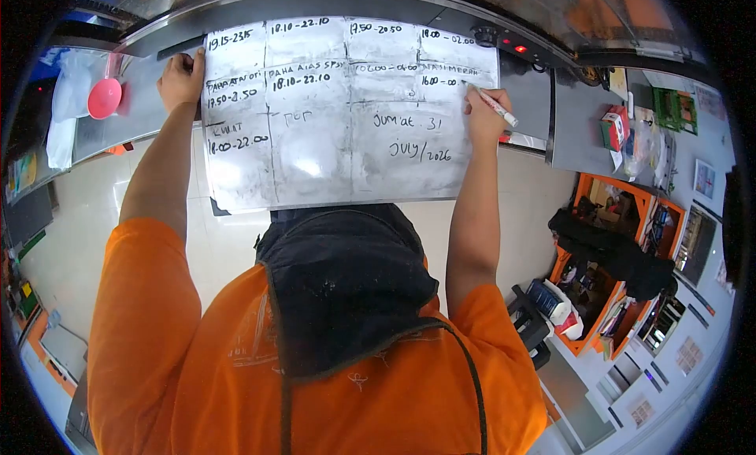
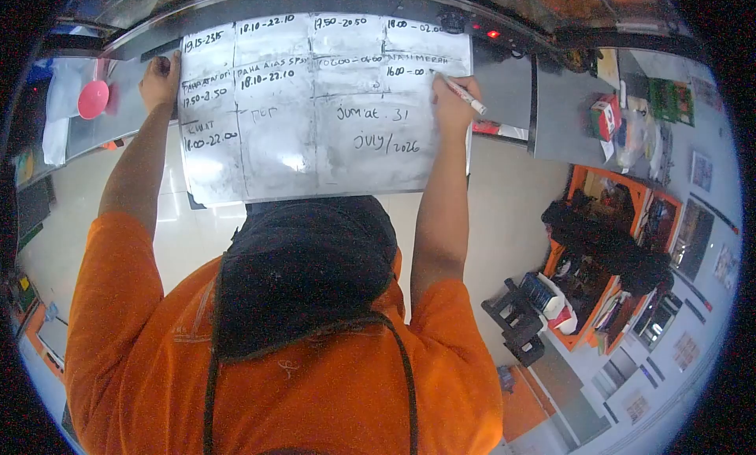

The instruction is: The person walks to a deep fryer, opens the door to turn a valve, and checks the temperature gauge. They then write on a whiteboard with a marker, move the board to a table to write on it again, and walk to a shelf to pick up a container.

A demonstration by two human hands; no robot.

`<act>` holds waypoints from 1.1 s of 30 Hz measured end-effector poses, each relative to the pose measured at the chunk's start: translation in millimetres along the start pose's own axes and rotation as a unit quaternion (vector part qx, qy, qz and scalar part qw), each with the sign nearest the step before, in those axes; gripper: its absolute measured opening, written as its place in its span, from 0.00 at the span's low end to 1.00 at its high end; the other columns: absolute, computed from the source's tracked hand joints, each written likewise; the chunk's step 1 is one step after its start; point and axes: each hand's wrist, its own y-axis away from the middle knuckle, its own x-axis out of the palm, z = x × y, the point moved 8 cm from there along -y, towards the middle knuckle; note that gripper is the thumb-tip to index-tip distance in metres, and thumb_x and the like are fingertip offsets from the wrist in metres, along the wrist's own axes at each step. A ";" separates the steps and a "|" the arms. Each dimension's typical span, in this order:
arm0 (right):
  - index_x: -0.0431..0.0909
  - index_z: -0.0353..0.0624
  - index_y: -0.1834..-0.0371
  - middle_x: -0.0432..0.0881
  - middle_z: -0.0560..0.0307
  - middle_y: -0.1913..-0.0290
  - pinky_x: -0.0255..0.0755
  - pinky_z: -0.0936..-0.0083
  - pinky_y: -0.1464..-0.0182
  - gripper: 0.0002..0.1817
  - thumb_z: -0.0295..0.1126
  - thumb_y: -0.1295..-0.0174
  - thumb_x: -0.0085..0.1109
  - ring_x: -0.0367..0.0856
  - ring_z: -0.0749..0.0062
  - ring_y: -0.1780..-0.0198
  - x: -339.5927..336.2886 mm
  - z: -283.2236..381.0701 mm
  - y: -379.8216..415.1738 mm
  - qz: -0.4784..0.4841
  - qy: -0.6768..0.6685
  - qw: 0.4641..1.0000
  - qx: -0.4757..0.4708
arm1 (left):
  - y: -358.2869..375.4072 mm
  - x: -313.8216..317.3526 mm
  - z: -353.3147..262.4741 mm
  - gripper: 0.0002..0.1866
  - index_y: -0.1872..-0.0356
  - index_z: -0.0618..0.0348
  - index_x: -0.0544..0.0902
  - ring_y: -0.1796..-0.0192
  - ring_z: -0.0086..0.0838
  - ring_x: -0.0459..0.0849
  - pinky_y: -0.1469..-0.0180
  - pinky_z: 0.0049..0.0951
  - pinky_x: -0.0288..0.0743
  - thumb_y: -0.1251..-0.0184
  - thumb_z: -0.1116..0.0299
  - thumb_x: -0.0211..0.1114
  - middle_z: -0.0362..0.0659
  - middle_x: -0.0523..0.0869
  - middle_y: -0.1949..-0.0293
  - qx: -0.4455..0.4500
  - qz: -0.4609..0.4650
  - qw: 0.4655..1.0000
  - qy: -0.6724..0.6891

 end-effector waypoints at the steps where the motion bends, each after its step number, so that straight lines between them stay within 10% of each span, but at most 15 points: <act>1: 0.68 0.40 0.79 0.77 0.55 0.80 0.67 0.79 0.80 0.12 0.18 0.54 0.65 0.72 0.77 0.83 -0.2 1.0 -0.4 -0.004 0.002 1.000 0.001 | -0.9 0.3 -0.1 0.24 0.74 0.54 0.79 0.60 0.40 0.80 0.54 0.39 0.65 0.42 0.41 0.56 0.44 0.83 0.68 0.000 0.000 1.000 -0.006; 25: 0.65 0.40 0.77 0.73 0.55 0.82 0.65 0.78 0.80 0.11 0.21 0.54 0.61 0.70 0.76 0.83 -42.9 -9.9 -8.3 -0.104 -0.105 0.989 -0.017 | 2.3 -8.2 -4.4 0.22 0.76 0.55 0.78 0.63 0.39 0.81 0.59 0.38 0.67 0.43 0.45 0.59 0.44 0.83 0.70 -0.009 -0.026 1.000 0.008; 29: 0.63 0.39 0.72 0.73 0.52 0.77 0.65 0.77 0.79 0.10 0.18 0.51 0.56 0.70 0.74 0.81 -85.4 35.8 31.9 -0.126 -0.212 0.968 -0.042 | 8.1 -2.0 45.0 0.09 0.68 0.57 0.73 0.69 0.27 0.76 0.67 0.28 0.68 0.40 0.62 0.56 0.42 0.76 0.75 -0.089 -0.074 0.919 0.377; 31: 0.63 0.40 0.70 0.73 0.52 0.75 0.66 0.77 0.78 0.11 0.17 0.50 0.55 0.71 0.73 0.79 -106.2 41.9 57.7 -0.111 -0.205 0.971 -0.055 | 29.4 -6.4 61.3 0.08 0.62 0.57 0.68 0.68 0.23 0.72 0.67 0.25 0.68 0.40 0.69 0.54 0.41 0.74 0.71 -0.196 -0.136 0.773 0.588; 33: 0.62 0.41 0.69 0.73 0.51 0.73 0.67 0.77 0.76 0.12 0.16 0.50 0.54 0.72 0.72 0.78 -121.7 30.5 81.0 -0.082 -0.199 0.974 -0.064 | 48.1 -32.6 57.5 0.07 0.60 0.58 0.66 0.66 0.23 0.73 0.66 0.22 0.68 0.37 0.72 0.53 0.41 0.74 0.67 -0.130 -0.151 0.833 0.515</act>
